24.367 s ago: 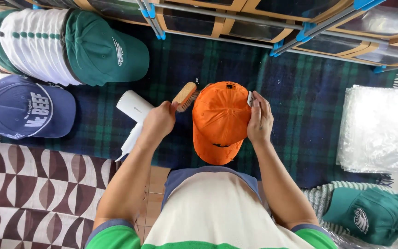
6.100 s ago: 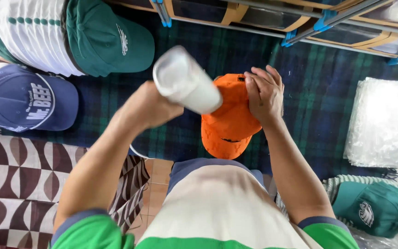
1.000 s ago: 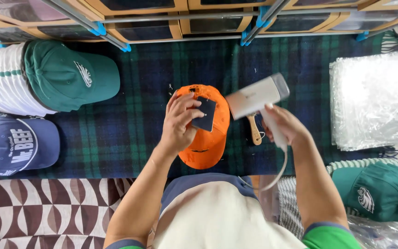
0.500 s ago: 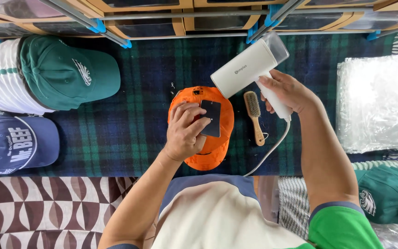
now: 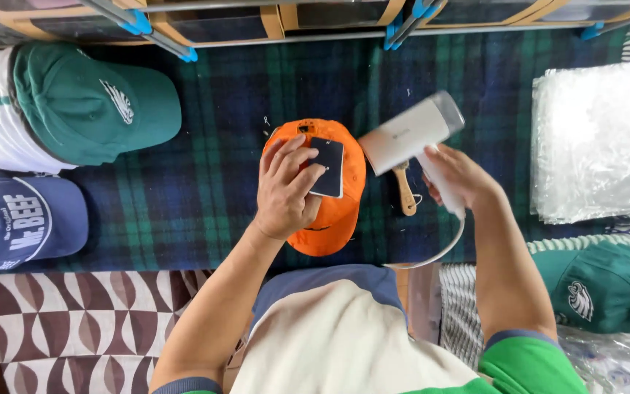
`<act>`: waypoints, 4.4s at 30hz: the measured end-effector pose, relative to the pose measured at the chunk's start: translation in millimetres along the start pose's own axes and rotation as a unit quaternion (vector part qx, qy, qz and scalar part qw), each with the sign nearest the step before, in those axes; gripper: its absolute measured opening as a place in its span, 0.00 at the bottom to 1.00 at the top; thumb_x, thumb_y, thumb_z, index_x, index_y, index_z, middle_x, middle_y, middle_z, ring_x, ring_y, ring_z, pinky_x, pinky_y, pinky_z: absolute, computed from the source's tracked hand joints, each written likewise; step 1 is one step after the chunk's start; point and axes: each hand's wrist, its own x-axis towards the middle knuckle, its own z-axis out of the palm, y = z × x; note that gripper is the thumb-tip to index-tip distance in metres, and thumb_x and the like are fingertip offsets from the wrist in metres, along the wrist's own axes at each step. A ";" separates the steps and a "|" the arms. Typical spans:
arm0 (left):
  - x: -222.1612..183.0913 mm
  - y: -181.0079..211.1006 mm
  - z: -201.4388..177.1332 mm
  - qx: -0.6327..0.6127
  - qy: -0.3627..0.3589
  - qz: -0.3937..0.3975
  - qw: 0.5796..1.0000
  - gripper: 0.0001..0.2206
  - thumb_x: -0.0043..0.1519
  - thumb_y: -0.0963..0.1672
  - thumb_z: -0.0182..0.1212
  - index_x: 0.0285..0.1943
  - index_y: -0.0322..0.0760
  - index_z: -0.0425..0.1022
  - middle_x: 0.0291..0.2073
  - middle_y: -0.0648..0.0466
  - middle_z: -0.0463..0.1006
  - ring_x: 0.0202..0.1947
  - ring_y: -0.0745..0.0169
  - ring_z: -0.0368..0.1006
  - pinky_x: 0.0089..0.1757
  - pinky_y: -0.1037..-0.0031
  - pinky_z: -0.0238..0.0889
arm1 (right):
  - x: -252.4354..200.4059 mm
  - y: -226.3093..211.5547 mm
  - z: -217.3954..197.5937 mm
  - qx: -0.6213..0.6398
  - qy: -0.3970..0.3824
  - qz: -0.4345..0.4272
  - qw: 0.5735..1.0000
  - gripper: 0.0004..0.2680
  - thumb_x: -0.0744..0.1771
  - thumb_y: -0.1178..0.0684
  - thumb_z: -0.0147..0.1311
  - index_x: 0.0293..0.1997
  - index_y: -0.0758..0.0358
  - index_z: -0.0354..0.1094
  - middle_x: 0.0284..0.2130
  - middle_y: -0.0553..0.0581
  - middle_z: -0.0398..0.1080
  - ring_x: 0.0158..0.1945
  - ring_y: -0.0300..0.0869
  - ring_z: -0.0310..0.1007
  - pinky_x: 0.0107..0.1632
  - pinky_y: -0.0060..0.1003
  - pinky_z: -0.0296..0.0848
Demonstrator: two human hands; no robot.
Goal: Brushing an orange baseball cap and using a handheld blower to clean or dry it.
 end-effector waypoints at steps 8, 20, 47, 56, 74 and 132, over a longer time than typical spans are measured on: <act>-5.7 -0.5 2.1 0.021 -0.003 0.005 1.000 0.10 0.53 0.37 0.58 0.41 0.40 0.78 0.47 0.49 0.77 0.59 0.41 0.72 0.61 0.49 0.57 | -11.7 48.2 22.6 0.033 0.072 -0.106 0.991 0.18 0.73 0.40 0.44 0.58 0.68 0.63 0.16 0.69 0.68 0.15 0.54 0.71 0.18 0.49 0.73; -8.6 -0.4 5.6 0.025 0.018 -0.009 0.999 0.08 0.54 0.38 0.59 0.40 0.40 0.78 0.45 0.49 0.78 0.55 0.41 0.75 0.61 0.46 0.58 | -45.9 62.5 33.3 0.088 0.094 -0.085 0.988 0.18 0.73 0.43 0.44 0.59 0.73 0.61 0.15 0.70 0.66 0.15 0.55 0.71 0.18 0.49 0.75; 58.7 -47.9 9.0 0.013 -0.321 -0.333 0.886 0.17 0.64 0.56 0.59 0.59 0.57 0.78 0.45 0.51 0.81 0.49 0.39 0.77 0.50 0.49 0.68 | -80.0 122.1 68.4 -0.072 0.216 -0.245 0.942 0.13 0.72 0.43 0.51 0.37 0.64 0.68 0.16 0.58 0.69 0.18 0.46 0.71 0.22 0.36 0.71; 58.6 -56.6 21.9 0.042 -0.349 -0.361 0.864 0.20 0.65 0.60 0.53 0.59 0.60 0.79 0.48 0.57 0.81 0.53 0.50 0.77 0.54 0.55 0.67 | -118.2 -62.1 99.9 -0.390 0.247 -0.427 0.778 0.14 0.71 0.44 0.60 0.40 0.69 0.69 0.24 0.69 0.71 0.33 0.66 0.75 0.29 0.57 0.73; 52.8 -62.6 42.1 -0.029 -0.300 -0.388 0.871 0.16 0.67 0.53 0.51 0.52 0.52 0.83 0.44 0.54 0.84 0.50 0.47 0.78 0.53 0.58 0.68 | -119.9 -92.3 113.0 -0.441 0.205 -0.435 0.758 0.16 0.73 0.40 0.53 0.48 0.67 0.68 0.30 0.67 0.75 0.37 0.64 0.78 0.34 0.57 0.77; -176.8 -1.3 -1.8 -0.317 0.017 -0.609 0.727 0.13 0.72 0.47 0.56 0.60 0.38 0.75 0.39 0.50 0.77 0.43 0.61 0.72 0.45 0.69 0.71 | -137.9 57.5 175.4 -0.326 0.372 -0.521 0.696 0.11 0.68 0.52 0.66 0.42 0.70 0.69 0.24 0.63 0.68 0.29 0.64 0.73 0.29 0.41 0.73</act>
